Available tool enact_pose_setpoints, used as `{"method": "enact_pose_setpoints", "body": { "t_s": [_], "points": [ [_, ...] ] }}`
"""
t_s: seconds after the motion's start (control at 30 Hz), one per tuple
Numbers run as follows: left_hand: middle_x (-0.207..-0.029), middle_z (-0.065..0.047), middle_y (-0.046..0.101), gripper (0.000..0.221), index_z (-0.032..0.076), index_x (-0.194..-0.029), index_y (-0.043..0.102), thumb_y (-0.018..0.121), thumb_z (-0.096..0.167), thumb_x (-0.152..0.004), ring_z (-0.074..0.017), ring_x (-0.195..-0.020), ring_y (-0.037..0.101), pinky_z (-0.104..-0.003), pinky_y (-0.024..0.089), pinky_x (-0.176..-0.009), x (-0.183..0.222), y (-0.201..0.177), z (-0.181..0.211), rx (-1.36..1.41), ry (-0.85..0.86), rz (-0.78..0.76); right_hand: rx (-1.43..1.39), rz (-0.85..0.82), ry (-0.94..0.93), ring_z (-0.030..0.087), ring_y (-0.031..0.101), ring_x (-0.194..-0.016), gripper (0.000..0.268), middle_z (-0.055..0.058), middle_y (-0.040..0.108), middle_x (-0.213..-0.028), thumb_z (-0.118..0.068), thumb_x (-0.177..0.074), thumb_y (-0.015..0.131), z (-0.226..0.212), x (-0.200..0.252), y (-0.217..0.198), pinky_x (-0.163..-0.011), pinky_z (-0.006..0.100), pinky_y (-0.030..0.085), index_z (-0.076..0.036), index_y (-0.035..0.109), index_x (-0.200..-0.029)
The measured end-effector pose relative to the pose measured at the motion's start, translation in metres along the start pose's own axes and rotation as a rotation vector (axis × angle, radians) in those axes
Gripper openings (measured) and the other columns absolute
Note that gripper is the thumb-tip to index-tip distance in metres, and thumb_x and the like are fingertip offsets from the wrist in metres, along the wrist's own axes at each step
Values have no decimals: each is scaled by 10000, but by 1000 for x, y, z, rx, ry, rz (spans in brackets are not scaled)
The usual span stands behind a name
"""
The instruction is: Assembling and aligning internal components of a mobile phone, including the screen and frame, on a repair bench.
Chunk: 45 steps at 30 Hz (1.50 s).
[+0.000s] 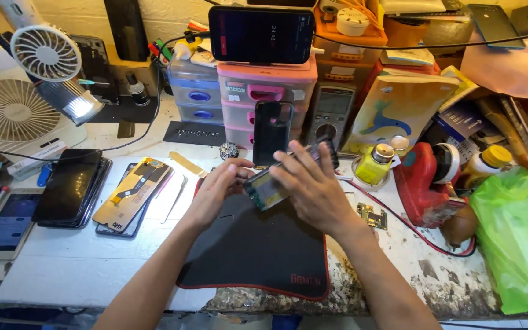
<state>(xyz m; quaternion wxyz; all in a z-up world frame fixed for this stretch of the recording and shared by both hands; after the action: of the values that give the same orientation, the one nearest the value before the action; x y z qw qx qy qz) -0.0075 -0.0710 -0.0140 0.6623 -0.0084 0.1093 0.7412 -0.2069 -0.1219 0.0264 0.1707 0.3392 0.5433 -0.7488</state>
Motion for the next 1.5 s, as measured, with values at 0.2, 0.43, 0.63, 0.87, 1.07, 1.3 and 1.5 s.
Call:
{"method": "enact_pose_setpoints", "body": {
  "t_s": [0.2, 0.43, 0.63, 0.87, 1.07, 1.3, 1.5],
  "points": [
    [-966, -183, 759, 337, 11, -1238, 637, 676, 126, -923, -228, -942, 707, -440, 600, -804, 5, 13, 7, -307, -23, -95, -69, 4, -9, 298, 372, -1519, 771, 35, 487, -1576, -46, -844, 733, -30, 2, 15, -1249, 595, 183, -351, 465, -1500],
    [-1037, -149, 695, 264, 24, -1193, 504, 534, -86, -955, -223, -959, 674, -331, 534, -763, 2, 0, -16, 83, -76, 98, -282, 298, 426, 461, 428, -1427, 759, 198, 431, -1536, 4, -814, 743, 13, 12, 4, -1195, 631, 311, -243, 495, -1487],
    [-1069, -130, 696, 351, 78, -1212, 449, 522, -128, -937, -225, -954, 685, -354, 540, -843, 8, 7, 6, 106, -91, 204, -351, 158, 617, 372, 571, -1284, 313, 136, 488, -1412, -31, -828, 683, 37, 23, 13, -1078, 534, 451, -128, 692, -1125],
    [-1078, -147, 706, 346, 81, -1223, 505, 573, -95, -933, -202, -951, 700, -347, 570, -810, 6, 8, 4, 69, -87, 144, -300, 130, 463, 364, 567, -1287, 461, 141, 476, -1424, 14, -797, 653, 20, 15, 12, -1092, 507, 446, -147, 668, -1229],
    [-1132, -243, 735, 426, 16, -1352, 581, 650, 22, -932, -283, -931, 770, -411, 614, -774, 5, 7, 1, -60, -138, 1, -208, 3, 136, 417, 359, -1469, 821, 182, 381, -1582, 24, -654, 674, -21, -6, 6, -1185, 622, 244, -282, 566, -1408],
    [-1066, -163, 716, 420, 8, -1370, 565, 587, -33, -953, -165, -906, 726, -283, 592, -750, 5, 9, -10, -27, -163, -30, -149, -152, 169, 384, 105, -1572, 1075, 134, 206, -1697, -81, -646, 802, -19, 6, 29, -1217, 646, 56, -413, 361, -1569],
    [-1289, -339, 635, 381, 7, -1314, 456, 562, -70, -957, -436, -1166, 670, -537, 555, -934, 7, 9, 11, -17, -183, 36, -224, -45, 474, 461, 351, -1469, 846, 238, 340, -1581, -67, -803, 750, 5, 5, 17, -1165, 642, 312, -263, 390, -1543]
  ]
}}
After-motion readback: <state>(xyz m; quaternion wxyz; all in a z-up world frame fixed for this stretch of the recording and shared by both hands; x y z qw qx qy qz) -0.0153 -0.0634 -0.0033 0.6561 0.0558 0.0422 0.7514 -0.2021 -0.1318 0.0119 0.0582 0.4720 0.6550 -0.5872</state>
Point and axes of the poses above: each hand's wrist, its own x-axis away from the middle knuckle, its own y-axis out of the palm, z = x × y, the point moved 5 cm from there along -x, towards the middle knuckle
